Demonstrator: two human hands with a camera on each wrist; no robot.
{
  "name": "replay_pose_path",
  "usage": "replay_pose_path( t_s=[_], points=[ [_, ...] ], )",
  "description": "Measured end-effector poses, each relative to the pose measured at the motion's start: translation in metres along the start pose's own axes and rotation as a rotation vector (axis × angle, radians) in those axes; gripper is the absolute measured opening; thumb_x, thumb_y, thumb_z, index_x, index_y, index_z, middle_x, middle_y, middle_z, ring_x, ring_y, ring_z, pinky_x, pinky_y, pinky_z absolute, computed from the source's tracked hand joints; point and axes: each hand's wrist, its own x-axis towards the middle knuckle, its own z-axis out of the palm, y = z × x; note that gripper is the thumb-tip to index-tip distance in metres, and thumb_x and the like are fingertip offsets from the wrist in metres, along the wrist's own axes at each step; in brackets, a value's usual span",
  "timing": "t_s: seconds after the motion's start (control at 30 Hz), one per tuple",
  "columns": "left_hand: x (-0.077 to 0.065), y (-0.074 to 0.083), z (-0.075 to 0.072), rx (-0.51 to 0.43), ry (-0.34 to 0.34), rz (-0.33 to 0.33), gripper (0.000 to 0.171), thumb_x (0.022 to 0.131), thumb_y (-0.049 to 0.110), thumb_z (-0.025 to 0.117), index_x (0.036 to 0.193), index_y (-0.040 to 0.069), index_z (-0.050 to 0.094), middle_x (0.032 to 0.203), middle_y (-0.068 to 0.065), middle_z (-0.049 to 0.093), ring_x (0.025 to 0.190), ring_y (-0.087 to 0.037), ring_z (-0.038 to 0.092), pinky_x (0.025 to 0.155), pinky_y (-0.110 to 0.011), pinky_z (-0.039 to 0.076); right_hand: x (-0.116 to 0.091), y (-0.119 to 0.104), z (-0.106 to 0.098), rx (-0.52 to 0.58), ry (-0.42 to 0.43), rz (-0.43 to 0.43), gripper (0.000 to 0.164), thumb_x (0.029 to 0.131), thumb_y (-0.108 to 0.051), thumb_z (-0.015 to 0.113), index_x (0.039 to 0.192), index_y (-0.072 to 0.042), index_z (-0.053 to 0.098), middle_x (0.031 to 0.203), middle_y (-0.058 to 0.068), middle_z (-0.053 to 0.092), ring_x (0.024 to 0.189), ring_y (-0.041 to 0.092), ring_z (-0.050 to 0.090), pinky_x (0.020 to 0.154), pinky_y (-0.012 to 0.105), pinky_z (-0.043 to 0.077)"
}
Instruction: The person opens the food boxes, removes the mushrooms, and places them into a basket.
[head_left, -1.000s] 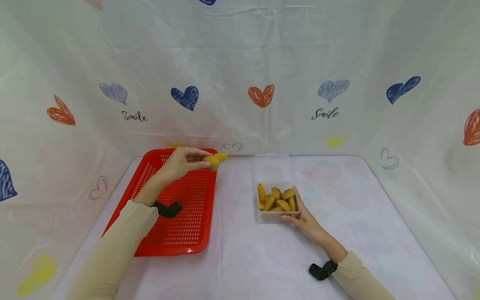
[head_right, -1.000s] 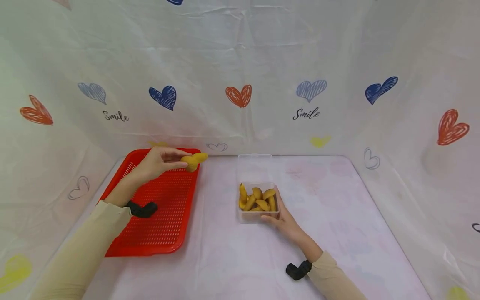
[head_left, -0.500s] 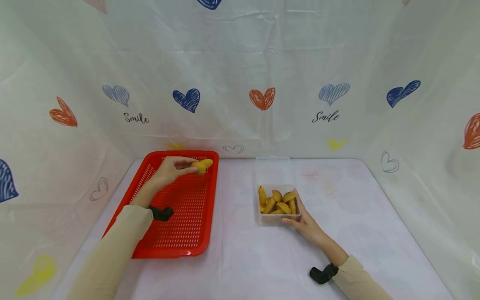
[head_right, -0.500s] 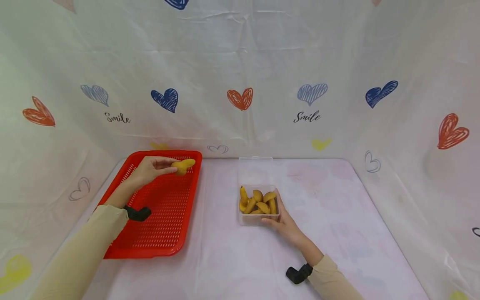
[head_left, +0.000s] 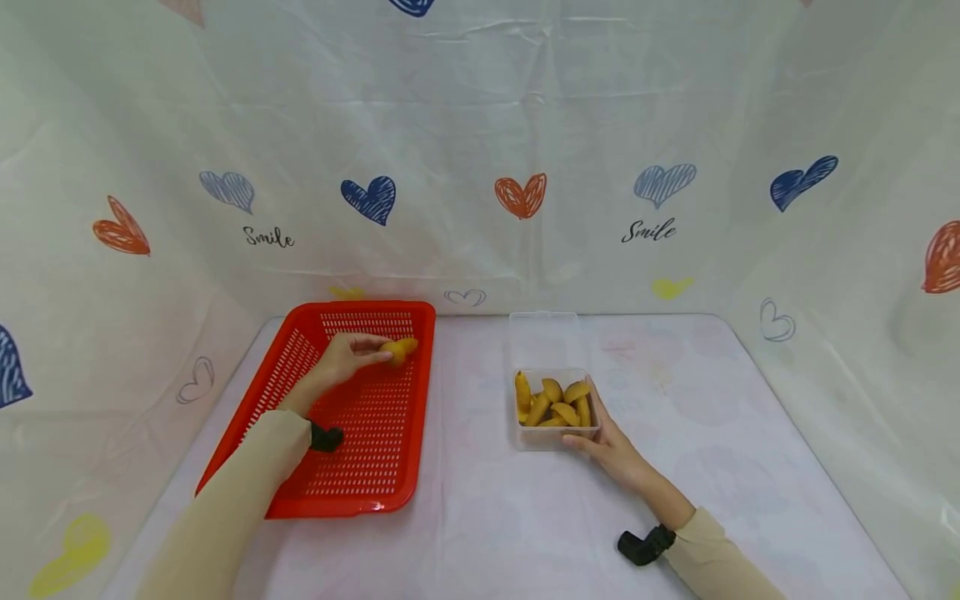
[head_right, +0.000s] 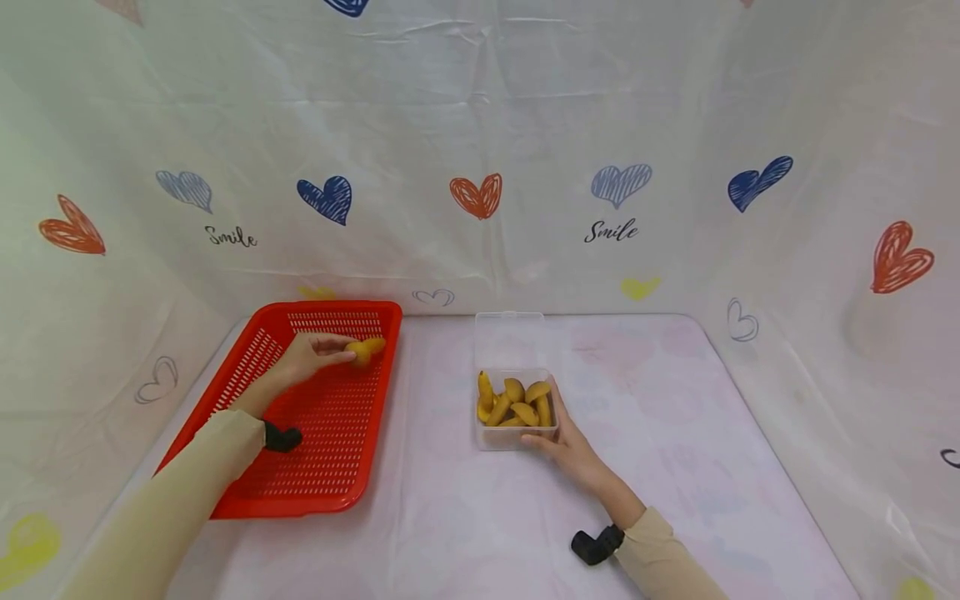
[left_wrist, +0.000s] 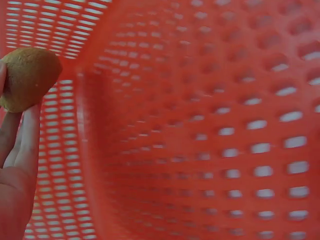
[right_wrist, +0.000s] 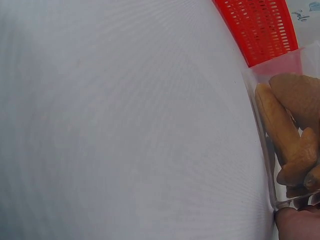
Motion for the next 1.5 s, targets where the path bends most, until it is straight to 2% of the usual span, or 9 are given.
replay_pose_path(
  t_s=[0.2,0.43,0.53,0.7,0.83,0.93,1.2,1.3,1.5],
  points=[
    [-0.001,-0.013,0.004,0.029,-0.014,-0.026,0.035,0.093,0.012,0.072,0.123,-0.005,0.067,0.119,-0.021,0.068,0.109,-0.033,0.065,0.09,-0.028,0.054,0.001,0.0,0.0,0.011,-0.004,-0.012,0.102,0.097,-0.008,0.066,0.159,-0.035,-0.01,0.164,0.016,-0.013,0.049,0.006,0.033,0.045,0.027,0.035],
    [0.0,-0.019,0.003,-0.001,-0.062,-0.048,0.036,0.093,0.009,0.071,0.125,-0.008,0.065,0.12,-0.024,0.067,0.109,-0.034,0.065,0.087,-0.024,0.055,0.0,0.0,0.0,0.011,0.006,0.002,0.102,0.096,-0.009,0.067,0.159,-0.036,-0.01,0.164,0.015,-0.011,0.053,0.008,0.033,0.045,0.026,0.034],
    [0.001,-0.019,0.002,-0.003,-0.078,-0.039,0.037,0.094,0.008,0.07,0.126,-0.009,0.063,0.121,-0.026,0.066,0.111,-0.036,0.065,0.087,-0.024,0.055,0.0,-0.001,0.0,0.006,0.009,0.004,0.103,0.096,-0.009,0.067,0.159,-0.036,-0.009,0.164,0.014,-0.012,0.054,0.009,0.033,0.046,0.026,0.033],
    [-0.001,-0.017,-0.001,-0.013,-0.087,-0.02,0.041,0.094,0.009,0.07,0.129,-0.009,0.061,0.125,-0.026,0.063,0.116,-0.039,0.061,0.091,-0.027,0.054,-0.001,-0.001,0.0,0.019,0.002,0.006,0.103,0.097,-0.009,0.067,0.159,-0.037,-0.01,0.163,0.017,-0.006,0.051,0.007,0.033,0.046,0.025,0.034],
    [0.001,-0.014,-0.002,-0.045,-0.079,0.008,0.041,0.095,0.007,0.069,0.131,-0.009,0.059,0.127,-0.026,0.062,0.12,-0.037,0.059,0.093,-0.025,0.052,0.0,-0.001,0.001,0.028,0.0,0.004,0.103,0.097,-0.009,0.067,0.158,-0.037,-0.01,0.164,0.015,-0.012,0.051,0.006,0.031,0.045,0.026,0.033],
    [0.005,-0.01,-0.003,-0.06,-0.062,0.019,0.041,0.095,0.007,0.068,0.132,-0.008,0.059,0.129,-0.024,0.062,0.121,-0.035,0.059,0.095,-0.025,0.051,0.0,-0.001,0.001,0.023,0.004,0.004,0.103,0.097,-0.009,0.067,0.159,-0.037,-0.01,0.164,0.015,-0.013,0.051,0.006,0.031,0.045,0.026,0.032],
    [0.01,0.016,-0.002,-0.058,-0.02,-0.008,0.044,0.097,0.016,0.068,0.137,0.001,0.059,0.135,-0.018,0.061,0.125,-0.032,0.057,0.105,-0.042,0.045,0.0,0.0,0.001,0.023,0.0,0.001,0.103,0.097,-0.009,0.067,0.159,-0.036,-0.011,0.164,0.015,-0.015,0.053,0.007,0.031,0.046,0.027,0.032],
    [0.013,0.027,0.0,-0.06,-0.025,-0.006,0.046,0.097,0.022,0.068,0.14,0.006,0.058,0.138,-0.014,0.059,0.128,-0.03,0.054,0.106,-0.043,0.044,0.0,-0.001,0.001,0.023,-0.001,0.004,0.103,0.097,-0.009,0.067,0.159,-0.037,-0.011,0.164,0.016,-0.012,0.051,0.006,0.032,0.046,0.027,0.033],
    [0.019,0.052,0.012,-0.137,-0.055,-0.014,0.049,0.095,0.029,0.071,0.139,0.011,0.06,0.138,-0.01,0.06,0.129,-0.028,0.054,0.107,-0.047,0.043,0.001,0.001,0.001,0.014,0.005,0.009,0.102,0.097,-0.01,0.067,0.159,-0.038,-0.009,0.164,0.015,-0.012,0.054,0.009,0.033,0.046,0.025,0.033]
  ],
)
